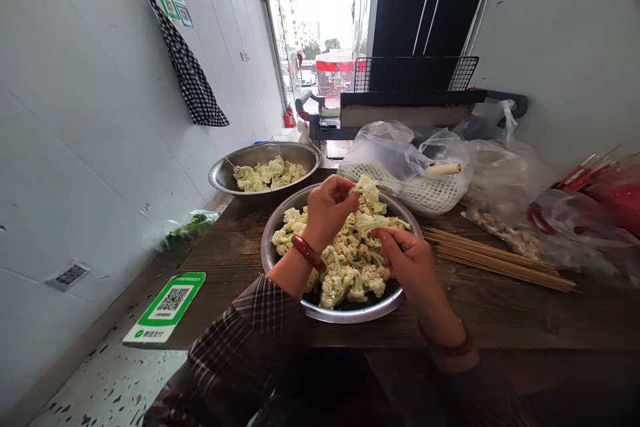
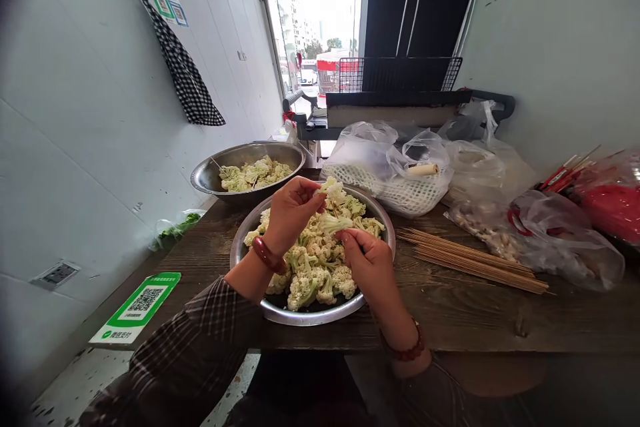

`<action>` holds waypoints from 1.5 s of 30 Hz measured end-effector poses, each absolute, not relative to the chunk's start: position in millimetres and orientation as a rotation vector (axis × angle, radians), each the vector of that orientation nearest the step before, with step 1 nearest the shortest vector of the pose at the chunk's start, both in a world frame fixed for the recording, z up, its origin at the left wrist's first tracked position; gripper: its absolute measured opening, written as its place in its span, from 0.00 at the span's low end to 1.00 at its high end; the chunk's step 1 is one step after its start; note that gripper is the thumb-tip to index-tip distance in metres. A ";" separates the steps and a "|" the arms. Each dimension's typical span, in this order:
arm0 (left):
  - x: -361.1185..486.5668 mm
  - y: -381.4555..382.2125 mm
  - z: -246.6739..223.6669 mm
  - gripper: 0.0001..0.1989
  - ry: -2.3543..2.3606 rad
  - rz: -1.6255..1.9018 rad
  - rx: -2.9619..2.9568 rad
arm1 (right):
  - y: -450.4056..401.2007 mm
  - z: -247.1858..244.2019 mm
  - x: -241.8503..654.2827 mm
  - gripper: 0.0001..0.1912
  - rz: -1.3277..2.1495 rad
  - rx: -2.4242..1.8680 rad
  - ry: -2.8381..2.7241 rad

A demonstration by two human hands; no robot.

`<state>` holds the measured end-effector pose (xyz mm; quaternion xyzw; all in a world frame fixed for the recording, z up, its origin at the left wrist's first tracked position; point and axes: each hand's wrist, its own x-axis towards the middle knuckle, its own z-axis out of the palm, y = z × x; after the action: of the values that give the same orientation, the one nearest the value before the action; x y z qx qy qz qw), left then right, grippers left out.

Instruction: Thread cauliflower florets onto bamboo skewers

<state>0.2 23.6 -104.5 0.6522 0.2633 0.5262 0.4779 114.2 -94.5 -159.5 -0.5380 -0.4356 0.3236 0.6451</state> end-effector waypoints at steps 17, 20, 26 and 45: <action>-5.0 25.7 -102.9 0.05 0.624 1.216 1.741 | -97.5 -160.5 115.2 0.20 0.690 -1.280 -0.982; -6.0 25.1 -102.0 0.06 0.628 1.214 1.725 | -98.0 -159.1 114.0 0.20 0.683 -1.285 -0.987; -6.9 23.9 -101.1 0.06 0.627 1.228 1.727 | -97.7 -159.8 113.5 0.20 0.694 -1.271 -0.962; -3.3 14.5 -98.3 0.05 0.534 0.958 1.855 | -90.1 -161.5 118.8 0.20 0.666 -1.218 -0.921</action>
<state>-3.3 14.5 -98.3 0.7580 0.2182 0.3917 0.4737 118.8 -90.1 -161.5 -0.5409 -0.4093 0.2959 0.6725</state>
